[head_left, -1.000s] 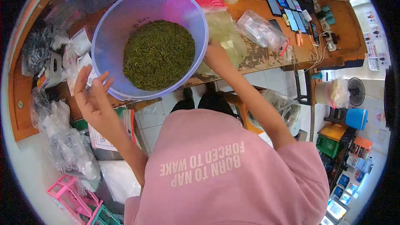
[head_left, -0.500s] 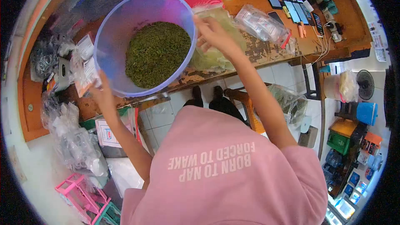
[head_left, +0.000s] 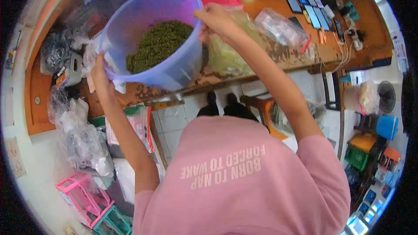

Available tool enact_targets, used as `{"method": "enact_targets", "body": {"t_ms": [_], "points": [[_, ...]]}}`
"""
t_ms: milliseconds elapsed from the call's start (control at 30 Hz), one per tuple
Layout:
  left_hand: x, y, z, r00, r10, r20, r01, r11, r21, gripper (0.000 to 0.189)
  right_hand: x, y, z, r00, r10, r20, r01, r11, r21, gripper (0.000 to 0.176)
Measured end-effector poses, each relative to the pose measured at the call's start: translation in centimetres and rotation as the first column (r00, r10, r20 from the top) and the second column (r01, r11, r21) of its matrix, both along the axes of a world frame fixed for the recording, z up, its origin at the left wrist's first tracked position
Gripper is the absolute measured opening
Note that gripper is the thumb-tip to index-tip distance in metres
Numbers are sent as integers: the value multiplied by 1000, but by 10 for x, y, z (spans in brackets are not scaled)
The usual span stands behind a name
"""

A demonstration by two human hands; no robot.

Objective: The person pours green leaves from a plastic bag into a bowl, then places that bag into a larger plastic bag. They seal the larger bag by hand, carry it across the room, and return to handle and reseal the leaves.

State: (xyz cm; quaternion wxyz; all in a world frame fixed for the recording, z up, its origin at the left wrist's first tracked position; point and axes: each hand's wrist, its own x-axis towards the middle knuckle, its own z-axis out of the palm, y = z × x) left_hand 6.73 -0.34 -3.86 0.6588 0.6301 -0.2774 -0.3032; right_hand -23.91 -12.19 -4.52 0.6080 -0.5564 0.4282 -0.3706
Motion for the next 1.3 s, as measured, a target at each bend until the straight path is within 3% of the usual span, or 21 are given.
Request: {"method": "enact_targets", "body": {"t_ms": [33, 100, 167, 233, 267, 300, 367, 400, 500, 533, 600, 667, 733, 833, 867, 933, 1000, 1067, 1133, 1233, 1300], "points": [[-13, -1, -4, 998, 64, -18, -64, 998, 20, 21, 4, 4, -9, 1000, -17, -21, 14, 993, -116, 37], [14, 4, -43, 988, 153, -14, -147, 969, 200, 31, 4, 14, -15, 995, 94, -16, -93, 994, 57, 45], [49, 18, -95, 896, 169, 411, -205, 978, 45, 43, -1, 26, -8, 998, 57, -3, -56, 988, 143, 51], [65, 28, -76, 664, -40, 747, -266, 921, 285, 44, 0, 29, -30, 983, -90, 162, 69, 989, 130, 46], [72, 33, -66, 501, -154, 852, -332, 874, 354, 45, -3, 39, -32, 968, -228, 105, 221, 973, 71, 45], [24, 30, -34, 480, -5, 877, -300, 939, 170, 44, -10, 49, -44, 942, -333, 35, 334, 924, -184, 43], [-74, 24, 30, 417, 263, 870, -193, 961, -198, 43, -39, 79, -42, 929, -360, 80, 365, 929, -59, 40], [-128, 23, 44, 576, 333, 746, -100, 935, -341, 45, -50, 93, -41, 927, -358, 112, 360, 933, 4, 39], [-226, 14, 19, 863, -111, 493, 447, 621, -644, 49, -84, 131, -62, 856, -357, 374, 171, 878, 447, 42], [-260, 21, 2, 756, -238, 610, 547, 741, -389, 50, -89, 139, -83, 761, -381, 525, 82, 859, 506, 44], [-319, 37, -35, 504, -412, 759, 699, 710, -79, 49, -101, 153, -126, 496, -437, 751, -128, 818, 560, 49], [-373, 52, -77, 215, -409, 887, 869, 495, 18, 50, -174, 173, -85, 419, -10, 908, -157, 984, 84, 60], [-413, 63, -124, -81, -300, 951, 958, 241, 157, 56, -245, 214, -50, 381, -494, 782, 278, 868, 412, 65], [-406, 92, -206, -587, -687, 429, 484, 127, 866, 52, -336, 260, -54, 434, -846, 311, 873, 480, 86, 51], [-419, 99, -213, -423, -798, 429, 679, 35, 733, 52, -362, 270, -78, 348, -923, 165, 937, 335, -100, 43], [-453, 113, -203, -257, -906, 336, 880, -76, 468, 52, -403, 289, -164, 166, -858, -486, 828, 390, -404, 34], [-503, 129, -192, -239, -932, 273, 907, -114, 404, 51, -424, 323, -362, 186, -328, -926, 663, 737, -128, 30], [-542, 139, -206, -201, -963, 178, 862, -88, 499, 48, -420, 352, -404, 698, 109, -708, 58, 976, 208, 23], [-560, 152, -233, -157, -987, 28, 767, -104, 633, 43, -386, 360, -313, 906, -68, -419, 208, 932, 298, 23], [-551, 137, -244, -440, -897, -47, 668, -362, 650, 41, -407, 363, -288, 923, -137, -361, 302, 837, 456, 25], [-537, 141, -253, -606, -795, 30, 569, -407, 715, 38, -434, 372, -308, 611, -378, -695, 516, 857, -13, 24]]}}
